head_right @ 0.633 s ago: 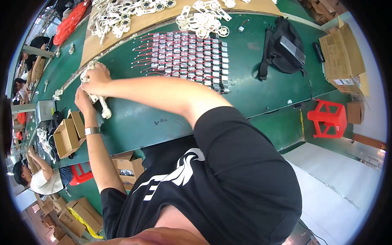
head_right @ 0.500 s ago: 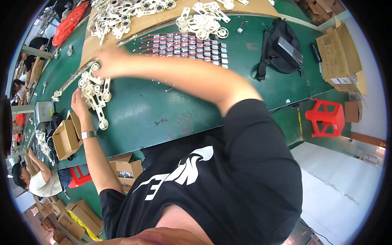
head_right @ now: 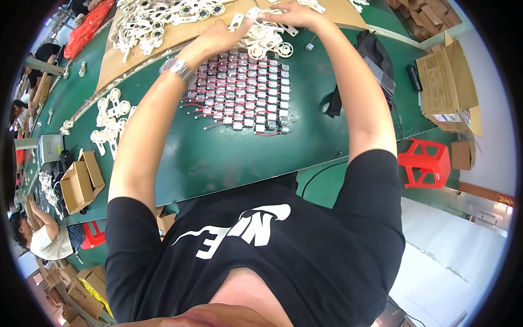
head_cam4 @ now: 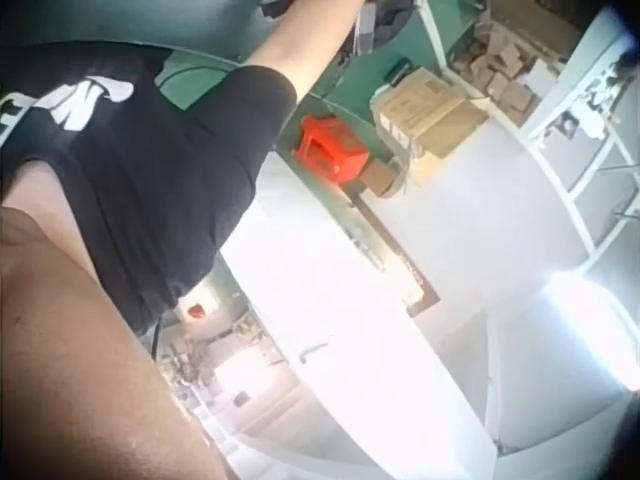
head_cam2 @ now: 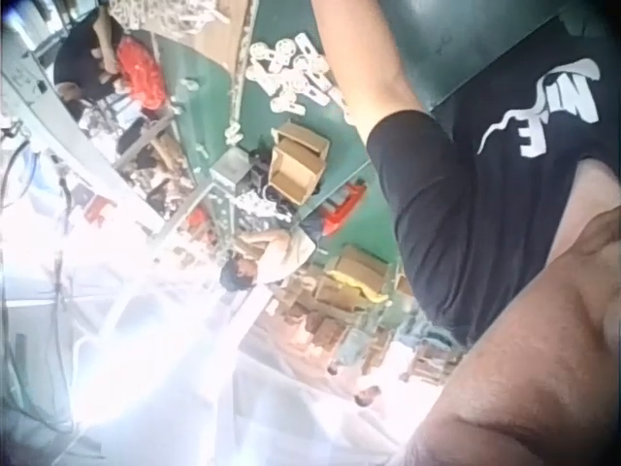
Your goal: Assembling small electronic components into plastic housings at a factory production line.
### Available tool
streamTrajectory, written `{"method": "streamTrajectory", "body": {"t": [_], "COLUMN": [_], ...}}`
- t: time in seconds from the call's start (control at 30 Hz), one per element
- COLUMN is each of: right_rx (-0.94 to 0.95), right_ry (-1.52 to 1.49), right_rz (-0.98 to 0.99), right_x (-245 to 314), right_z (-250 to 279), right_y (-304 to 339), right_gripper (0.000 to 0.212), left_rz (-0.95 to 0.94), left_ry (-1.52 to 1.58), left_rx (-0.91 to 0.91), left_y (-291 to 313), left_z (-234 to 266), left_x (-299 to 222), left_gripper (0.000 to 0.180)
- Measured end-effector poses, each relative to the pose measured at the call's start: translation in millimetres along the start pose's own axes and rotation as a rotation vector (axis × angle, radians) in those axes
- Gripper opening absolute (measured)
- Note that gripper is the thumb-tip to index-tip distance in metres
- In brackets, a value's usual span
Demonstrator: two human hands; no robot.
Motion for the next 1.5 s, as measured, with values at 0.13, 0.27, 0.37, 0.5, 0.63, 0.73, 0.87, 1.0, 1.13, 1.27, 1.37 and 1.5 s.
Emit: {"method": "streamTrajectory", "body": {"t": [0.13, 0.27, 0.37, 0.5, 0.63, 0.73, 0.87, 1.0, 1.13, 1.27, 1.37, 1.5], "right_rx": [-0.294, -0.722, -0.947, -1.032, -1.088, -1.152, -1.264, -1.219, -1.155, -0.619, -0.093, -0.455], "right_ry": [0.248, 0.000, -0.074, -0.133, -0.371, -0.379, -0.356, -0.651, -0.757, -0.867, -0.621, -0.212], "right_rz": [-0.497, -0.567, -0.547, -0.407, -0.190, -0.234, -0.099, 0.201, 0.184, 0.010, 0.038, 0.250], "right_x": [-91.0, -46.3, -35.9, -7.1, 9.7, 45.7, 143.7, 223.8, 290.9, 336.6, 359.0, 281.6], "right_z": [-38.1, -53.2, -50.8, -40.1, -36.3, -18.5, -22.4, -85.7, -156.9, -239.1, -251.8, -168.3], "right_y": [0.4, 33.3, 46.4, 26.9, 11.9, 30.2, 14.0, -27.7, -44.1, -94.7, -96.6, -80.4], "right_gripper": [0.101, 0.074, 0.058, 0.039, 0.037, 0.038, 0.032, 0.034, 0.037, 0.038, 0.058, 0.047], "left_rz": [0.248, 0.035, 0.061, -0.188, -0.091, -0.072, -0.346, -0.321, -0.035, 0.225, 0.397, 0.580], "left_ry": [0.175, 0.242, 0.476, 1.112, 1.402, 0.875, 0.604, 0.619, 0.551, 0.215, 0.252, -0.240], "left_rx": [0.105, -0.049, -0.175, -0.092, 0.009, -0.376, -0.696, -0.945, -1.008, -0.991, -0.902, -0.756], "left_y": [-49.5, -76.3, -80.1, -75.0, -64.0, -8.3, 43.1, 141.6, 219.1, 265.3, 289.1, 298.2], "left_z": [-40.4, -61.0, -68.1, -78.8, -67.7, -8.4, 78.8, 143.2, 167.6, 194.5, 206.7, 223.2], "left_x": [-2.2, -14.5, -21.8, -1.4, 4.3, -34.7, 4.5, 49.2, 108.0, 173.5, 231.5, 244.9], "left_gripper": [0.092, 0.052, 0.060, 0.046, 0.043, 0.035, 0.048, 0.036, 0.028, 0.037, 0.047, 0.073]}}
Point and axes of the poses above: each hand's wrist, its own y-axis away from the middle knuckle, its own z-axis out of the back of the hand, x = y × z, the point moved 8 cm from there along -y, towards the middle knuckle, and after that the axes turned 6 degrees about y, right-handed, at the moved point
